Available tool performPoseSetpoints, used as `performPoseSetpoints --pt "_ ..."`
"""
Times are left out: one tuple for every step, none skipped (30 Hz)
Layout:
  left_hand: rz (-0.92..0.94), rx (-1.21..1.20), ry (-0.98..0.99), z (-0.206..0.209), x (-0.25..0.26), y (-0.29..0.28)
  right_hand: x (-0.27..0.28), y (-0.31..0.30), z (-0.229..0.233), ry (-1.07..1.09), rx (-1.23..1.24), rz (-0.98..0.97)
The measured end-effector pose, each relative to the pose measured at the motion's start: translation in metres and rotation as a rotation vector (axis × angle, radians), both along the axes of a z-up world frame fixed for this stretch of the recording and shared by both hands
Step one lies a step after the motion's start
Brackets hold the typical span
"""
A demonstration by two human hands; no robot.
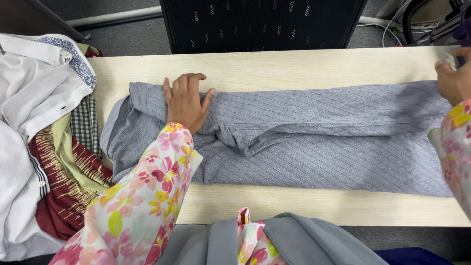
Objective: The person folds a grey striped button-up shirt on a light wooden table. They button the collar, smooth the fabric, fold the sleeves inward, fold the sides, and roll the shirt into a compact bundle before placing it into a purple basket.
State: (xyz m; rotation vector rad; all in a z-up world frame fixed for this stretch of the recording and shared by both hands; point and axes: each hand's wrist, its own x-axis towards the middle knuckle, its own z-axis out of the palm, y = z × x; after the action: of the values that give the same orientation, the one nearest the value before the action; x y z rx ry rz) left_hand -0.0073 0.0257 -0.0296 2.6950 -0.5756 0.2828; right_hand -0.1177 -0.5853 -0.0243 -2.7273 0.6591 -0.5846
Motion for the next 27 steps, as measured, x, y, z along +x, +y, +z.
performPoseSetpoints --pt "0.018 -0.002 -0.022 0.003 0.001 0.004 0.000 0.022 0.010 -0.058 -0.028 0.064" --pt "0.072 -0.018 -0.015 0.006 0.000 0.009 0.000 0.046 0.019 -0.101 -0.058 0.129" --pt "0.128 -0.034 -0.008 0.008 -0.001 0.016 0.000 0.070 0.025 -0.048 -0.068 0.152" --pt "0.184 -0.050 -0.001 0.010 -0.003 0.022 -0.001 0.094 0.028 -0.003 -0.076 0.180" --pt "0.216 -0.045 0.036 0.010 -0.004 0.028 0.001 0.120 0.026 0.043 -0.083 0.210" --pt "0.249 -0.040 0.073 0.009 -0.005 0.034 -0.002 0.142 0.025 0.084 0.003 0.225" --pt "0.284 -0.036 0.110 0.007 -0.008 0.041 -0.005 0.159 0.023 0.128 0.088 0.245" --pt "0.321 -0.011 0.184 0.003 -0.012 0.047 -0.006 0.175 0.020 0.140 0.078 0.260" --pt "0.355 0.013 0.259 0.000 -0.016 0.053 -0.006 0.187 0.015 0.152 0.067 0.273" --pt "0.389 0.036 0.333 -0.004 -0.021 0.058 -0.007 0.197 0.010 0.158 0.061 0.270" --pt "0.386 0.046 0.328 -0.008 -0.027 0.063 -0.008 0.204 0.004 0.163 0.055 0.266" --pt "0.383 0.056 0.322 -0.012 -0.034 0.068 -0.011 0.209 -0.002 0.168 0.049 0.262" --pt "0.381 0.065 0.315 -0.014 -0.039 0.073 -0.013 0.212 -0.006 0.166 0.043 0.267" --pt "0.384 0.066 0.311 -0.017 -0.041 0.076 -0.016 0.215 -0.012 0.163 0.037 0.272" --pt "0.389 0.068 0.305 -0.019 -0.043 0.079 -0.017 0.216 -0.017 0.159 0.033 0.279" --pt "0.393 0.071 0.300 -0.020 -0.044 0.081 -0.018 0.217 -0.022 0.149 0.032 0.281" --pt "0.391 0.072 0.304 -0.021 -0.045 0.084 -0.021 0.219 -0.025 0.141 0.029 0.279" --pt "0.390 0.072 0.308 -0.021 -0.045 0.087 -0.021 0.220 -0.028 0.134 0.026 0.277" --pt "0.385 0.073 0.314 -0.021 -0.044 0.089 -0.021 0.220 -0.030 0.136 0.029 0.272" --pt "0.389 0.075 0.318 -0.021 -0.044 0.089 -0.021 0.221 -0.032 0.138 0.032 0.266" --pt "0.391 0.076 0.320 -0.021 -0.043 0.089 -0.020 0.221 -0.033 0.137 0.033 0.257" --pt "0.393 0.077 0.322 -0.020 -0.044 0.088 -0.020 0.221 -0.034 0.147 0.035 0.252" --pt "0.394 0.079 0.328 -0.019 -0.044 0.087 -0.019 0.221 -0.034 0.155 0.036 0.245" --pt "0.396 0.082 0.333 -0.017 -0.044 0.086 -0.018 0.221 -0.034 0.162 0.036 0.238" --pt "0.398 0.084 0.337 -0.015 -0.043 0.084 -0.017 0.221 -0.033 0.164 0.036 0.235" --pt "0.407 0.068 0.358 -0.012 -0.042 0.082 -0.017 0.221 -0.033 0.165 0.035 0.233" --pt "0.419 0.053 0.379 -0.009 -0.040 0.081 -0.016 0.221 -0.032 0.167 0.036 0.232"
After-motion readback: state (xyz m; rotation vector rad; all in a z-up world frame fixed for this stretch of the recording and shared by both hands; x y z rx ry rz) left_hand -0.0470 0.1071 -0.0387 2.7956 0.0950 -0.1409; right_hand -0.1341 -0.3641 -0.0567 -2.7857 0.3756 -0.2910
